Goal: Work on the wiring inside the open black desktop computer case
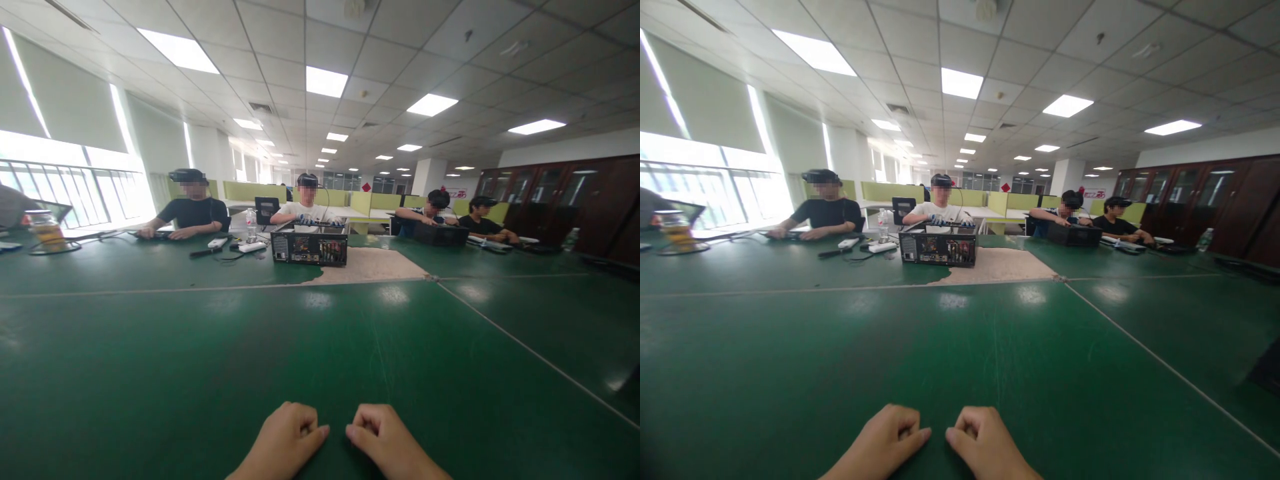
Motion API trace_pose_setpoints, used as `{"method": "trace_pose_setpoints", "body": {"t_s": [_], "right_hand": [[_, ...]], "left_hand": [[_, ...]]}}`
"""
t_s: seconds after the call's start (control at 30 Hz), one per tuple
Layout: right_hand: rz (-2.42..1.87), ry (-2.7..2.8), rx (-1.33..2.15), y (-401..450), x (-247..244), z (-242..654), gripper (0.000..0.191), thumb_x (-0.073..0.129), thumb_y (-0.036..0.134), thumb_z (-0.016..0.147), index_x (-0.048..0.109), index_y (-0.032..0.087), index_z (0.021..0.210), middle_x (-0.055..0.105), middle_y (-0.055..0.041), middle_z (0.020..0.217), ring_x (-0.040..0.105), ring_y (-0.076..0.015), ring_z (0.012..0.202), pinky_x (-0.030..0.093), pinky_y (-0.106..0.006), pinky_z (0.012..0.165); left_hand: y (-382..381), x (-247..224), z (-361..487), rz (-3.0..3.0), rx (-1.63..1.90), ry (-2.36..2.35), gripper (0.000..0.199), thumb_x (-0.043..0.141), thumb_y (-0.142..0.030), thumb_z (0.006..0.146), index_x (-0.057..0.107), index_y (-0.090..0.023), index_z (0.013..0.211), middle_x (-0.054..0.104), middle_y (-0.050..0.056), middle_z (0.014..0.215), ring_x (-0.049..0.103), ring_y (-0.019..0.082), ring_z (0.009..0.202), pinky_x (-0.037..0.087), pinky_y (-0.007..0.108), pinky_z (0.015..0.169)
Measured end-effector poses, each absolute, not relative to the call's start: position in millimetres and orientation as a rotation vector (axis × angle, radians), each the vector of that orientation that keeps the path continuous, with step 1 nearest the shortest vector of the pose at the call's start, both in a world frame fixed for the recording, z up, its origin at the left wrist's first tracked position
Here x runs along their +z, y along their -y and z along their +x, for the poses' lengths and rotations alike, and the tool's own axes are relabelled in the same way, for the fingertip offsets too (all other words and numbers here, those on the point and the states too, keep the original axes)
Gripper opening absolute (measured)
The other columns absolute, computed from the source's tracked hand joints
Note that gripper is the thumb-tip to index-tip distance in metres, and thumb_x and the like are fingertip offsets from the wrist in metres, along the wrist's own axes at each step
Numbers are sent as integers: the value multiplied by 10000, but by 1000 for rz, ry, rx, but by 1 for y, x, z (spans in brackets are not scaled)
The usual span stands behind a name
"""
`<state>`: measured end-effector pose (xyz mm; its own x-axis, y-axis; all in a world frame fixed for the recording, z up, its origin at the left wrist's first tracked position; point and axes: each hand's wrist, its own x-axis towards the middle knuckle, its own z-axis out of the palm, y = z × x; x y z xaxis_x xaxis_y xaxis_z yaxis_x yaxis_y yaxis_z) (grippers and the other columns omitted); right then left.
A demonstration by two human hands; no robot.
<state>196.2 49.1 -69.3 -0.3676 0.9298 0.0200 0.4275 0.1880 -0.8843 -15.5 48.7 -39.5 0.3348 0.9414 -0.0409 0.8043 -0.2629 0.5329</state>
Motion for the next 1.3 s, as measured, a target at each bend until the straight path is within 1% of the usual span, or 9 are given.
{"method": "trace_pose_setpoints", "body": {"t_s": [0.23, 0.67, 0.87, 1.13, 1.3], "right_hand": [[-1275, 1910, 1090, -44, -66, 196, 243, 536, 307, 805, 579, 137, 637, 483, 36, 569, 425, -101, 567, 299, -221, 537], [-1291, 1961, 1051, -46, -64, 198, 262, 529, 325, 824, 618, 146, 654, 507, 37, 574, 450, -98, 571, 318, -209, 554], [-1350, 2023, 946, -42, -63, 196, 258, 525, 318, 820, 615, 154, 642, 522, 36, 566, 468, -98, 571, 311, -209, 551], [-1397, 2105, 826, -38, -59, 196, 251, 524, 334, 824, 625, 169, 665, 586, 28, 602, 511, -100, 592, 304, -215, 554], [-1444, 2171, 750, -36, -56, 194, 243, 520, 346, 826, 653, 187, 699, 613, 27, 607, 516, -97, 576, 281, -219, 528]], "left_hand": [[-45, -42, -13, 2163, 387, -1557, 341, 490, -424, 811, 459, -177, 578, 442, -38, 571, 414, 116, 612, 252, 220, 554], [-45, -39, -12, 2184, 348, -1578, 329, 480, -418, 814, 460, -182, 585, 469, -33, 582, 440, 126, 631, 276, 225, 575], [-44, -38, -10, 2203, 295, -1614, 315, 472, -416, 817, 511, -185, 605, 507, -24, 603, 464, 135, 654, 290, 230, 595], [-44, -39, -10, 2223, 305, -1605, 317, 467, -408, 820, 501, -186, 596, 490, -27, 586, 455, 131, 636, 260, 231, 572], [-42, -36, -8, 2222, 279, -1632, 310, 464, -398, 820, 498, -187, 595, 503, -24, 597, 460, 137, 646, 269, 235, 586]]}}
